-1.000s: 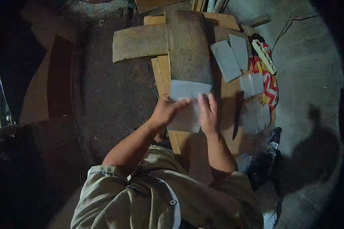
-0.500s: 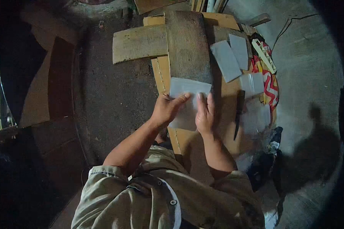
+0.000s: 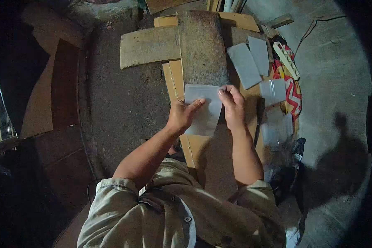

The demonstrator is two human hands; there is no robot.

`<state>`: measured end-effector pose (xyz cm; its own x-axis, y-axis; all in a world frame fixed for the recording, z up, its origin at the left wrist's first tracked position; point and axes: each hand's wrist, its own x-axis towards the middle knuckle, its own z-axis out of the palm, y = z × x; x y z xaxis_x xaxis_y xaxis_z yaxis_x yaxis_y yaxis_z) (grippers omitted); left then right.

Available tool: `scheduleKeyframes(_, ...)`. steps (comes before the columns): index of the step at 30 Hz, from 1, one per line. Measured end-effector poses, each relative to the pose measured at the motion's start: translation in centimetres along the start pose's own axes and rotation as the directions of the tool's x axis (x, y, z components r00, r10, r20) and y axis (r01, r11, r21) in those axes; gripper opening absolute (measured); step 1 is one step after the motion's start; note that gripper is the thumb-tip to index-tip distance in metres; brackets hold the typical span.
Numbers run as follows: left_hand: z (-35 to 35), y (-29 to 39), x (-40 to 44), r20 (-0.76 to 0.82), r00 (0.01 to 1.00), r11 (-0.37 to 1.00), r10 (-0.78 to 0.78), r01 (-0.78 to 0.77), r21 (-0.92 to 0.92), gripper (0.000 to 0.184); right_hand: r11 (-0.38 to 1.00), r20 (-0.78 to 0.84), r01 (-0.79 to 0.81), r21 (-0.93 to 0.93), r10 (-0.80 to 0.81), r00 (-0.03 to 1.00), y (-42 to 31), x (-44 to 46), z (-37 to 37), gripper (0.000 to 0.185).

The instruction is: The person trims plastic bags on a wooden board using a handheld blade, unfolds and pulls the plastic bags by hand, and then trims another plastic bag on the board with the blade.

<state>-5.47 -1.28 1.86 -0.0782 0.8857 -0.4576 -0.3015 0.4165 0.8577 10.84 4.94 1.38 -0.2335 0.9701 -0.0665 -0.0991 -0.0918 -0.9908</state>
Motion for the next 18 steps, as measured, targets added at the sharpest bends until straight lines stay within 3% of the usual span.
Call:
scheduleKeyframes(2, 0.1, -1.1, 0.9, -0.01, 0.995, 0.994, 0.101, -0.102, -0.032, 0.026, 0.999, 0.031, -0.015, -0.034, 0.016, 0.999, 0.6, 0.9, -0.8, 0.012)
scheduleKeyframes(6, 0.3, -1.6, 2.3, -0.02, 0.998, 0.996, 0.06, -0.061, -0.063, 0.03, 0.997, 0.071, -0.049, -0.051, 0.052, 0.996, 1.5, 2.8, -1.6, 0.013)
scheduleKeyframes(9, 0.8, -1.8, 2.6, -0.096, 0.984, 0.985, 0.15, -0.141, 0.098, 0.038, 0.982, 0.054, -0.151, -0.112, 0.158, 0.986, 2.0, 4.6, -2.4, 0.014)
scheduleKeyframes(11, 1.3, -3.6, 2.8, -0.315, 0.858, 0.901, 0.406, -0.319, 0.293, 0.05, 0.971, 0.011, -0.194, -0.142, 0.198, 0.98, 2.8, 5.5, -2.8, 0.015)
scheduleKeyframes(13, 1.9, -3.0, 1.5, -0.252, 0.843, 0.859, 0.475, -0.381, 0.344, 0.058, 0.958, -0.028, -0.211, -0.193, 0.21, 0.977, 4.4, 6.3, -3.4, 0.016)
scheduleKeyframes(15, 2.5, -3.5, 1.1, -0.032, 0.752, 0.482, 0.658, -0.388, 0.786, 0.059, 0.963, -0.073, -0.172, -0.208, 0.16, 0.984, 5.9, 6.9, -3.7, 0.018)
scheduleKeyframes(16, 2.9, -3.3, 0.8, 0.093, 0.791, 0.445, 0.604, -0.432, 0.785, 0.06, 0.955, -0.098, -0.149, -0.257, 0.128, 0.987, 6.1, 7.0, -3.7, 0.021)
scheduleKeyframes(17, 3.2, -3.7, 0.9, 0.092, 0.794, 0.448, 0.601, -0.43, 0.784, 0.06, 0.954, -0.099, -0.154, -0.258, 0.132, 0.986, 6.3, 6.9, -3.8, 0.021)
scheduleKeyframes(18, 3.6, -4.3, 1.3, 0.189, 0.781, 0.311, 0.596, -0.441, 0.842, 0.059, 0.928, -0.127, -0.195, -0.316, 0.163, 0.978, 5.2, 6.8, -3.2, 0.022)
